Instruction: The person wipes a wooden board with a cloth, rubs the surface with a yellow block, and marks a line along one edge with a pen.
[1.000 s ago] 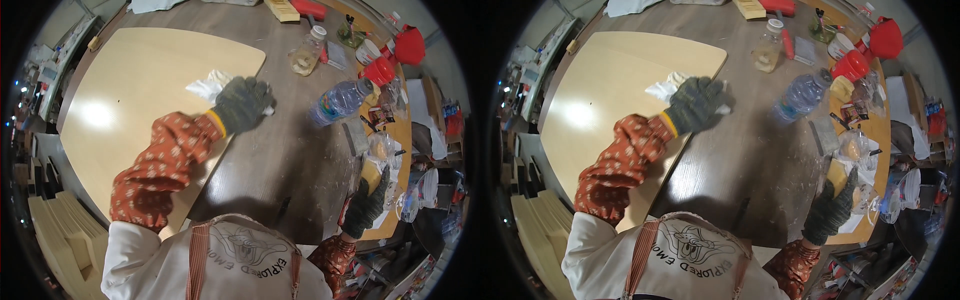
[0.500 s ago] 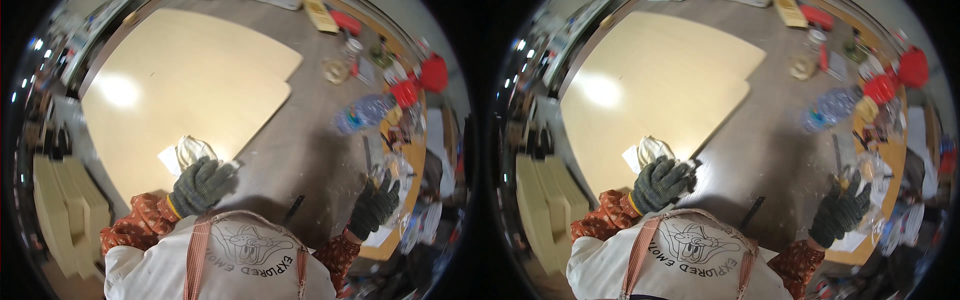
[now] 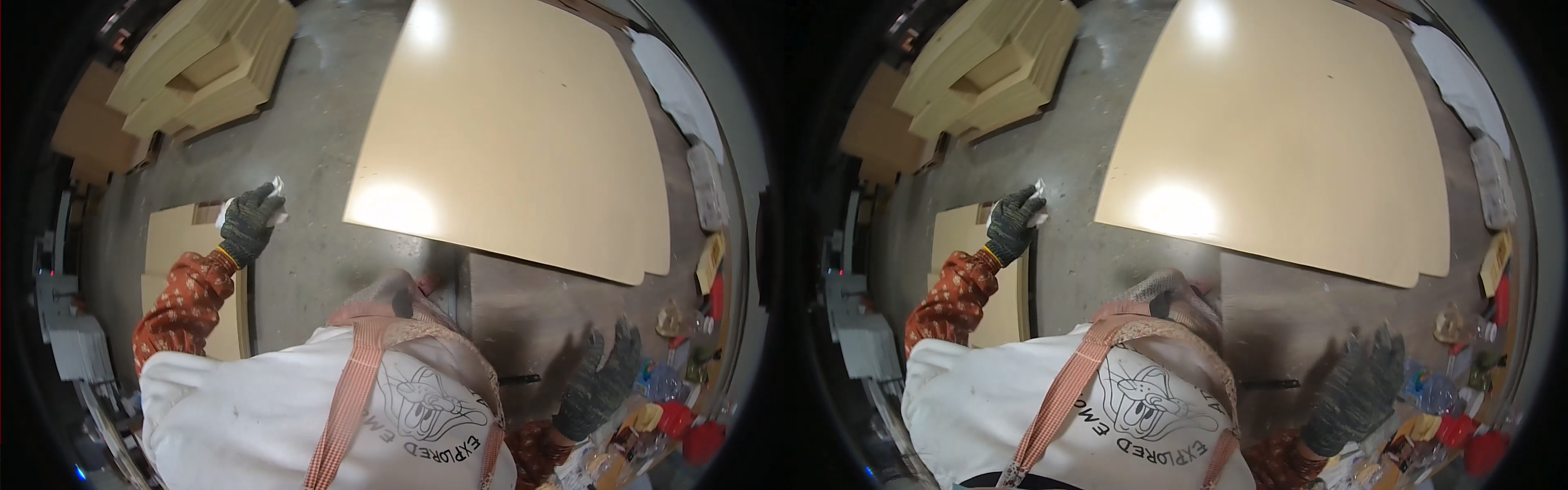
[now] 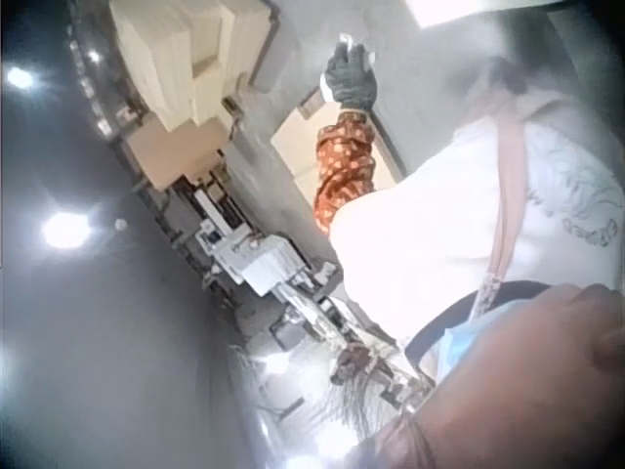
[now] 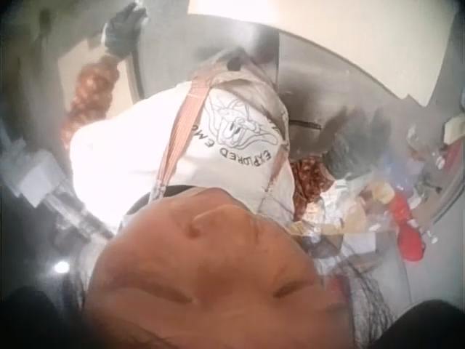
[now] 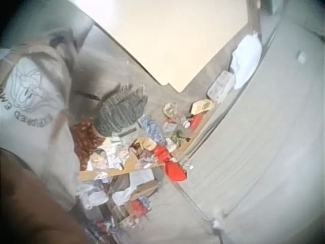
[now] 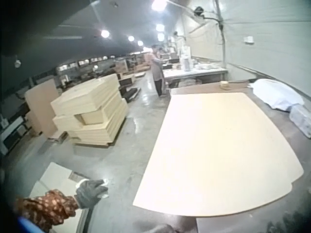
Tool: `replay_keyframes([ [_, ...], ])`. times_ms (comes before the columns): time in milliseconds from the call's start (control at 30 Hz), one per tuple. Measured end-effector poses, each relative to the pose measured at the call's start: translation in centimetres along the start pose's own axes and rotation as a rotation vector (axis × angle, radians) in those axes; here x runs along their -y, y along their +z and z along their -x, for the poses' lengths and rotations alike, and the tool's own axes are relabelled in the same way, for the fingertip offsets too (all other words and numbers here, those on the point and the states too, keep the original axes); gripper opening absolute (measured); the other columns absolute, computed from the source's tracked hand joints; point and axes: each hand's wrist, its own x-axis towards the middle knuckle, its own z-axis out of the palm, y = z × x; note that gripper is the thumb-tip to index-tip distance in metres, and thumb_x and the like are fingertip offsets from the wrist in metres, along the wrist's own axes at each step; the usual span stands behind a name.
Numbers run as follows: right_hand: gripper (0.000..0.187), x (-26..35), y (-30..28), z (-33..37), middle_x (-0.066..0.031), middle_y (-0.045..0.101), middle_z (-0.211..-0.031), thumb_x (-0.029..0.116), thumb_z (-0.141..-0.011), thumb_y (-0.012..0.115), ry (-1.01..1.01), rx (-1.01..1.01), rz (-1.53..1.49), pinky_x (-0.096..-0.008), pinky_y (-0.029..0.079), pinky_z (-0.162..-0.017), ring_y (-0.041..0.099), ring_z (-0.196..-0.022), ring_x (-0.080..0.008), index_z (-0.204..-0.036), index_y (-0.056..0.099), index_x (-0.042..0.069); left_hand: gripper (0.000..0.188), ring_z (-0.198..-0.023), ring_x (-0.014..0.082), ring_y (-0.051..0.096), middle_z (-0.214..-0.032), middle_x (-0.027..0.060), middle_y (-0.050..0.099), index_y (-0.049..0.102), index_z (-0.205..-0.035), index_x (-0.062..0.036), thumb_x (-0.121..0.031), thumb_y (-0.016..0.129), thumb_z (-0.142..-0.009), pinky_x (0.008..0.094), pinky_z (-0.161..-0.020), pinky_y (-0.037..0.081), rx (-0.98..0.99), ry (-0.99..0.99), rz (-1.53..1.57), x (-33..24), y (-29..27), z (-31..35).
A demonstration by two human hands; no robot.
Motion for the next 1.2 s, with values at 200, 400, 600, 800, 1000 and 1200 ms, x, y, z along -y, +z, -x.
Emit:
replay_keyframes([
  [200,0.038,13.9,-7.5,-9.4,-0.0177,0.058,-0.117,0.022,-0.086,0.063,-0.553,0.365,-0.234,-0.0405,0.046,-0.091,0.056,-0.107,-0.0338,-0.118,0.057,0.001,0.042,-0.101,0.0287,0.055,-0.119,0.0131,0.055,0.058,-0.118,-0.0178,-0.018,0.065,-0.077,0.0451,-0.084,0.045,-0.217,0.208,0.065,-2.8,-0.5,-1.1],
  [400,0.040,21.9,-8.8,-10.7,-0.0178,0.058,-0.117,0.023,-0.086,0.062,-0.729,0.358,-0.390,-0.0399,0.045,-0.092,0.056,-0.107,-0.0330,-0.118,0.056,0.000,0.045,-0.097,0.0258,0.053,-0.125,0.0099,0.050,0.054,-0.119,-0.0177,-0.029,0.062,-0.077,0.0394,-0.077,0.047,-0.186,0.638,0.211,-4.0,0.6,-7.7],
  [600,0.042,24.4,-4.9,-9.8,-0.0179,0.058,-0.118,0.025,-0.086,0.061,-0.576,0.299,-0.424,-0.0393,0.045,-0.092,0.057,-0.107,-0.0322,-0.119,0.056,-0.001,0.048,-0.086,0.0219,0.055,-0.123,0.0088,0.050,0.048,-0.127,-0.0164,-0.022,0.056,-0.080,0.0371,-0.068,0.050,-0.292,0.998,0.288,-1.5,2.4,-10.8],
  [800,0.044,26.7,-2.6,-10.2,-0.0179,0.057,-0.118,0.027,-0.086,0.061,-0.186,0.223,-0.442,-0.0386,0.044,-0.093,0.057,-0.107,-0.0315,-0.119,0.055,-0.002,0.042,-0.087,0.0251,0.059,-0.106,0.0119,0.056,0.049,-0.120,-0.0079,-0.021,0.057,-0.081,0.0368,-0.071,0.049,-0.073,0.754,0.260,4.9,4.2,-16.1],
  [1000,0.046,28.5,-3.1,-9.0,-0.0180,0.057,-0.118,0.028,-0.086,0.060,0.495,0.000,-0.829,-0.0380,0.044,-0.094,0.057,-0.108,-0.0307,-0.119,0.054,-0.003,0.051,-0.087,0.0243,0.057,-0.122,0.0138,0.051,0.044,-0.126,-0.0090,-0.022,0.059,-0.079,0.0375,-0.072,0.048,-0.480,0.971,0.366,4.5,5.8,-19.9],
  [1200,0.062,35.9,6.8,-8.5,-0.0249,0.049,-0.127,0.036,-0.083,0.061,0.075,0.075,-0.174,-0.0465,0.034,-0.103,0.048,-0.118,-0.0351,-0.126,0.047,-0.005,0.048,-0.091,0.0224,0.055,-0.124,0.0100,0.050,0.048,-0.125,-0.0143,-0.021,0.055,-0.079,0.0364,-0.074,0.047,-0.374,1.085,0.416,1.9,10.2,-22.5],
])
